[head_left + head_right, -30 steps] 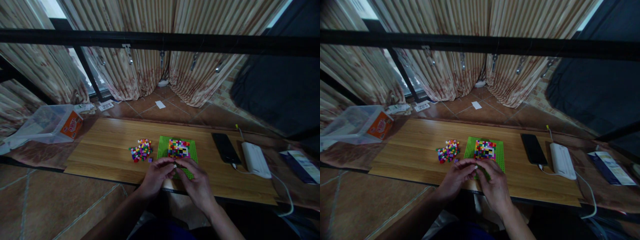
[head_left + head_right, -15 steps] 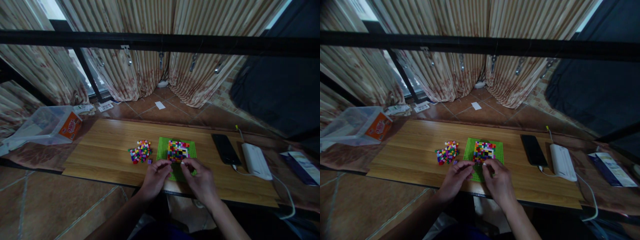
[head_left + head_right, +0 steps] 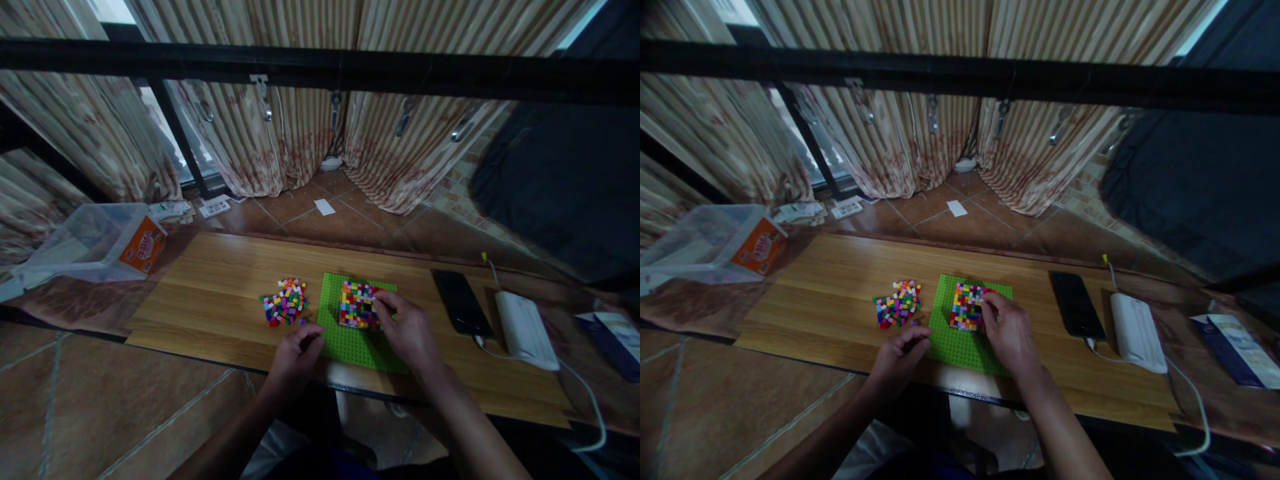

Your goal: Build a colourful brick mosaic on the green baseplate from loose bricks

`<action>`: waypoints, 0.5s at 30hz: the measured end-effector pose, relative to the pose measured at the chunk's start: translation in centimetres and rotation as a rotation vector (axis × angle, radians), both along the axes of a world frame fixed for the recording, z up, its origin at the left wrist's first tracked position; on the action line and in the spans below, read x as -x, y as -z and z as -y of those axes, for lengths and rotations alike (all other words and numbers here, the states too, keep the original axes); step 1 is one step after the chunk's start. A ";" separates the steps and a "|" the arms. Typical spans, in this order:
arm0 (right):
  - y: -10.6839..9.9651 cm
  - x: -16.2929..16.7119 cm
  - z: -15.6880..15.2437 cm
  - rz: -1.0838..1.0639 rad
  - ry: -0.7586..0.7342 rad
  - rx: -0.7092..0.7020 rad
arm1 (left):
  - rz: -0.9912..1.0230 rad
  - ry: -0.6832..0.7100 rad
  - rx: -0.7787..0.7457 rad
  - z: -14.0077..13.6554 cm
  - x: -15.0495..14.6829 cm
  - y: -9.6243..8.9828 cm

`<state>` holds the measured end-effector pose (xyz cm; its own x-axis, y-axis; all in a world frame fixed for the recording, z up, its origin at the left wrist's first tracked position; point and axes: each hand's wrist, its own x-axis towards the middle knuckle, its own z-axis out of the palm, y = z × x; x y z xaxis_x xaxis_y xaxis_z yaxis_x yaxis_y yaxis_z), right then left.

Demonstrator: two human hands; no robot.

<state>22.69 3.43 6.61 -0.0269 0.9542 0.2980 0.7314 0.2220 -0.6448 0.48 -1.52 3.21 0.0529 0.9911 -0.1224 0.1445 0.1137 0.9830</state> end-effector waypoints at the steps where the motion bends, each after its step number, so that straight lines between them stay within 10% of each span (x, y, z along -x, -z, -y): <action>1: 0.1 0.0 -0.3 0.014 -0.009 -0.021 | -0.014 -0.005 -0.013 -0.1 0.4 0.1; 15: 5.1 0.4 -2.5 -0.302 0.178 -0.052 | -0.121 -0.079 -0.104 -0.3 3.0 1.1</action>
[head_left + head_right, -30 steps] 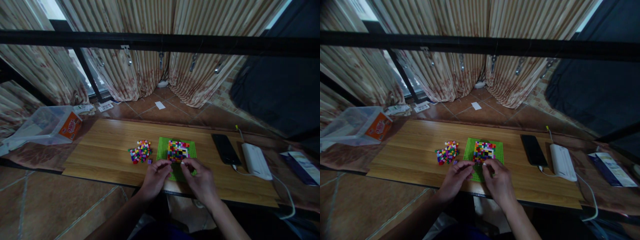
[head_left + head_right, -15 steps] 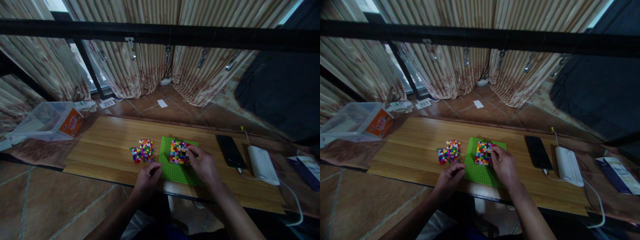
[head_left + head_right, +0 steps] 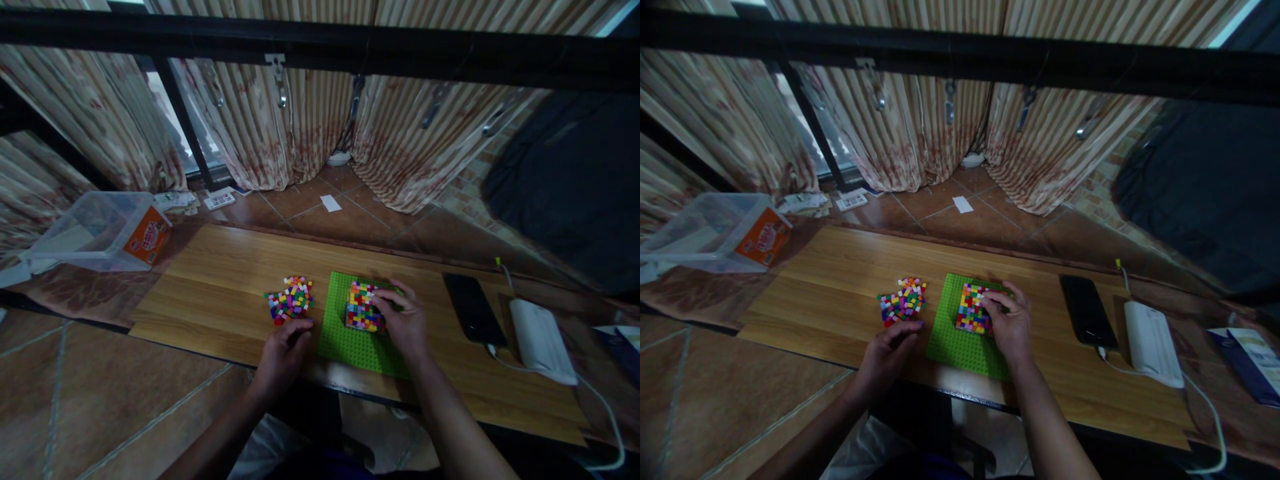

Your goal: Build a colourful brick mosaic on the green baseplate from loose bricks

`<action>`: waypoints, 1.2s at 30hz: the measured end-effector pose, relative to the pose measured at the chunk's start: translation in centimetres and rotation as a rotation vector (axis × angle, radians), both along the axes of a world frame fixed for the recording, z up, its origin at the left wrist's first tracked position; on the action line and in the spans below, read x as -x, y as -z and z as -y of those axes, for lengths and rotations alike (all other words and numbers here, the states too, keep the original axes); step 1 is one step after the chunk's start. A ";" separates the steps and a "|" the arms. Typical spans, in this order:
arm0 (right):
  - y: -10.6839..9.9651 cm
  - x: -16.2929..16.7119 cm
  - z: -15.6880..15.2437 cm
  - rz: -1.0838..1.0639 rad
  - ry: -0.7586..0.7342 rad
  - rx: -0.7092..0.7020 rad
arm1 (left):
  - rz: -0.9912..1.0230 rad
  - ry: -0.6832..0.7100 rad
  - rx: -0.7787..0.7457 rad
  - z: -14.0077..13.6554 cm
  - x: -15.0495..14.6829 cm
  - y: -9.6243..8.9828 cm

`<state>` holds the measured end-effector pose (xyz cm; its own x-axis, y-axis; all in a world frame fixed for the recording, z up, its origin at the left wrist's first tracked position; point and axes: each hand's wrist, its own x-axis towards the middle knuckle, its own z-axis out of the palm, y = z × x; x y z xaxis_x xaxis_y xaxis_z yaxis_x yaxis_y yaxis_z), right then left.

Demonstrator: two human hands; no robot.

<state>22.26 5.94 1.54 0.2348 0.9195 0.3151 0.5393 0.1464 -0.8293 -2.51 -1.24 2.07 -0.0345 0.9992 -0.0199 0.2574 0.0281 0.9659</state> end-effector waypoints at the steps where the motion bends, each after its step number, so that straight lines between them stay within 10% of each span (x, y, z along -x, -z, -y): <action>1: 0.1 0.1 -0.1 -0.063 0.001 0.016 | 0.000 -0.001 0.001 0.0 0.0 0.0; 16: -2.0 0.6 -1.0 -0.437 0.047 0.404 | -0.035 0.016 0.003 -0.1 0.1 1.0; 32: -2.0 -0.2 -1.2 -0.318 -0.015 0.438 | -0.097 0.054 -0.074 0.1 0.1 0.4; 36: -3.4 0.1 -0.4 0.019 0.069 0.210 | -0.091 0.028 -0.114 1.0 0.8 0.1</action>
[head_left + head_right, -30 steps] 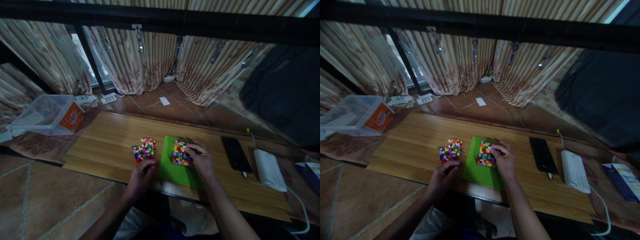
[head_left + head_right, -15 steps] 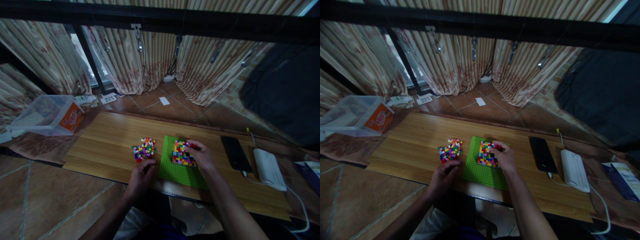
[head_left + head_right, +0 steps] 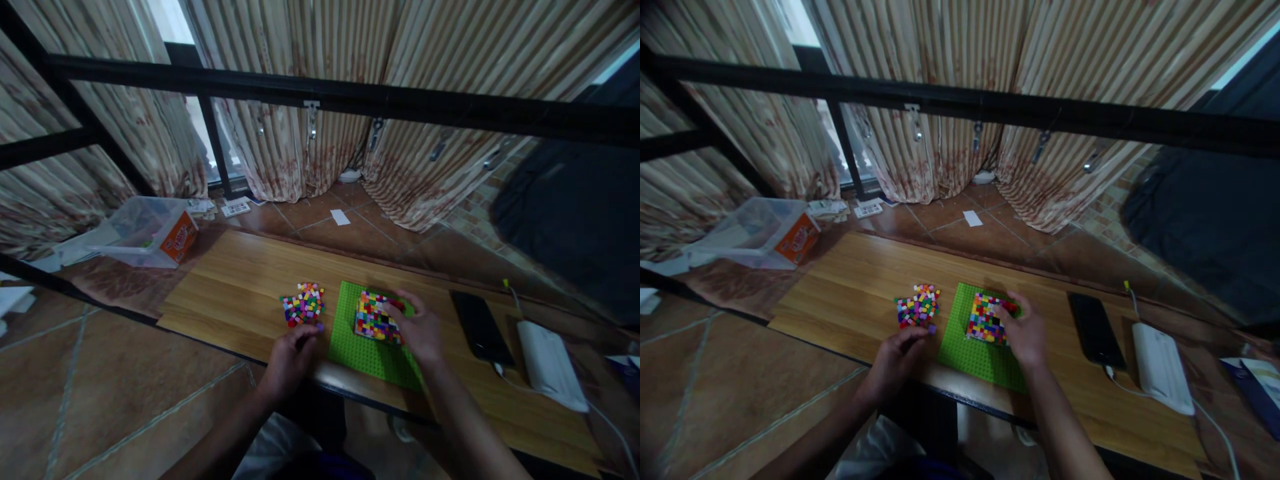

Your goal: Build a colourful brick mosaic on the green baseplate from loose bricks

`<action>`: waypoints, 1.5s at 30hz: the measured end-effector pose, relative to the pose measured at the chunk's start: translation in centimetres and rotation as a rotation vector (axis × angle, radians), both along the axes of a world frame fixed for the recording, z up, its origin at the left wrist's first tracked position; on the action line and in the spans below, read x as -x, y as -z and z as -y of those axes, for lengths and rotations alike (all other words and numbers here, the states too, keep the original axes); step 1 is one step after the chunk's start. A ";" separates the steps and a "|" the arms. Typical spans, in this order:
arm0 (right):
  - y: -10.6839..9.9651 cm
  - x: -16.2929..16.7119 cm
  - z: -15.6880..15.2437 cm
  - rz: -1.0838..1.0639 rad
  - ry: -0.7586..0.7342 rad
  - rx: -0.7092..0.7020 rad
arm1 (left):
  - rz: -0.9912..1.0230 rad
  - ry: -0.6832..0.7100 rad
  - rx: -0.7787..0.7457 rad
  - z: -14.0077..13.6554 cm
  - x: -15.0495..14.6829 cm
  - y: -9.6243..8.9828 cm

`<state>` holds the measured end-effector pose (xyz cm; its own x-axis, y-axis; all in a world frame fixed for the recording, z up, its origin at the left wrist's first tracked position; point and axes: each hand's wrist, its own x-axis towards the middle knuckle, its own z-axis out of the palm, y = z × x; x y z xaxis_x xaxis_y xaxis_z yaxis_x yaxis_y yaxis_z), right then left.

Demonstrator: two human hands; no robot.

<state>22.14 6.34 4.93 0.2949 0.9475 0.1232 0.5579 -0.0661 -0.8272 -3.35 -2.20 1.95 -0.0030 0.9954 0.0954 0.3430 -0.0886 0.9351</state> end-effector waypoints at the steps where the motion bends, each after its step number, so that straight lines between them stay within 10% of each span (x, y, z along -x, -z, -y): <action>1: -0.6 0.5 0.3 0.085 -0.013 -0.089 | -0.019 -0.023 -0.010 0.2 0.3 0.0; 9: -2.0 8.9 4.3 0.242 -0.511 -0.083 | -0.255 -0.211 -0.090 0.3 3.0 -0.1; 19: 1.9 12.7 5.0 0.455 -0.552 -0.035 | -0.310 -0.206 -0.101 0.7 3.8 -0.1; 32: -0.6 7.8 8.2 0.096 -0.407 -0.052 | -0.335 -0.164 -0.136 0.3 3.6 0.3; 45: -0.6 -0.4 4.8 0.284 -0.152 -0.128 | -0.511 -0.146 -0.252 0.3 3.3 1.7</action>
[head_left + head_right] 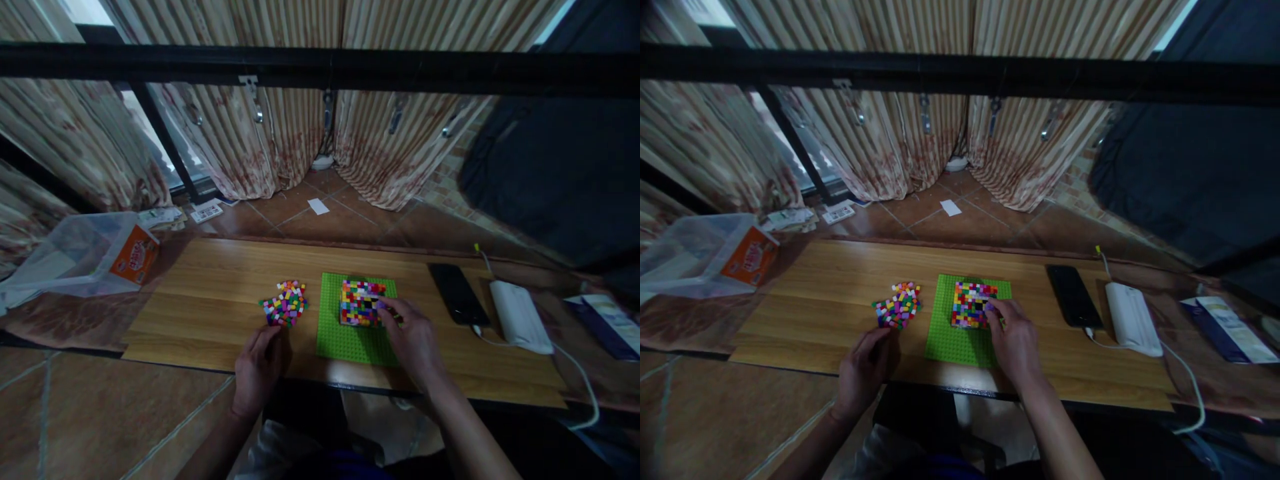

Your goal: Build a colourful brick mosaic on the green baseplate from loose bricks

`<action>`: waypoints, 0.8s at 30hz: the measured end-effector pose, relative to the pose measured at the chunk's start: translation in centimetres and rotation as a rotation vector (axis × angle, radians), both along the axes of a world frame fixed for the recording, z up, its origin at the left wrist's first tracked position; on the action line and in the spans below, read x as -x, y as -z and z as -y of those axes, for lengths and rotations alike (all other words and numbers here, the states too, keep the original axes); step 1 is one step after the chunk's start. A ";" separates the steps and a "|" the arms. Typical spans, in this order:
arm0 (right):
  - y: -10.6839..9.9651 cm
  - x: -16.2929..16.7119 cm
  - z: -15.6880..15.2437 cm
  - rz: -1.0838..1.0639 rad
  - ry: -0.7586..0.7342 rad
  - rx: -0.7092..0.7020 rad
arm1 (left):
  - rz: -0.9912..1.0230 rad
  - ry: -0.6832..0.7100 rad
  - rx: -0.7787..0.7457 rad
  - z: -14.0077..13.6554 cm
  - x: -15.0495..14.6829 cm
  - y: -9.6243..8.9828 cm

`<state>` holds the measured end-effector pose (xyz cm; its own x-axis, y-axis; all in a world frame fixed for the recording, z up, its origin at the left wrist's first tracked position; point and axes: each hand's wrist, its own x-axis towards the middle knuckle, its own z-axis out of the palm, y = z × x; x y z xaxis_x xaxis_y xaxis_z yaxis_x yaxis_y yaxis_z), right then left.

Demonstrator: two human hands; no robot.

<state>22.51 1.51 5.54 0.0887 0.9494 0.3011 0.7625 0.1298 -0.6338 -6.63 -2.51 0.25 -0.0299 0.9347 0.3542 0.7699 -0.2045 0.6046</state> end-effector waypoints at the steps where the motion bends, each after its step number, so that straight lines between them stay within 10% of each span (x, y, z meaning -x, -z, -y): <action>1: 0.0 -0.1 -0.3 0.013 -0.002 -0.002 | -0.009 0.001 -0.001 0.0 0.0 0.0; 24: 0.9 0.2 -2.9 0.082 -0.089 -0.068 | -0.048 0.012 -0.033 0.0 -0.3 -0.2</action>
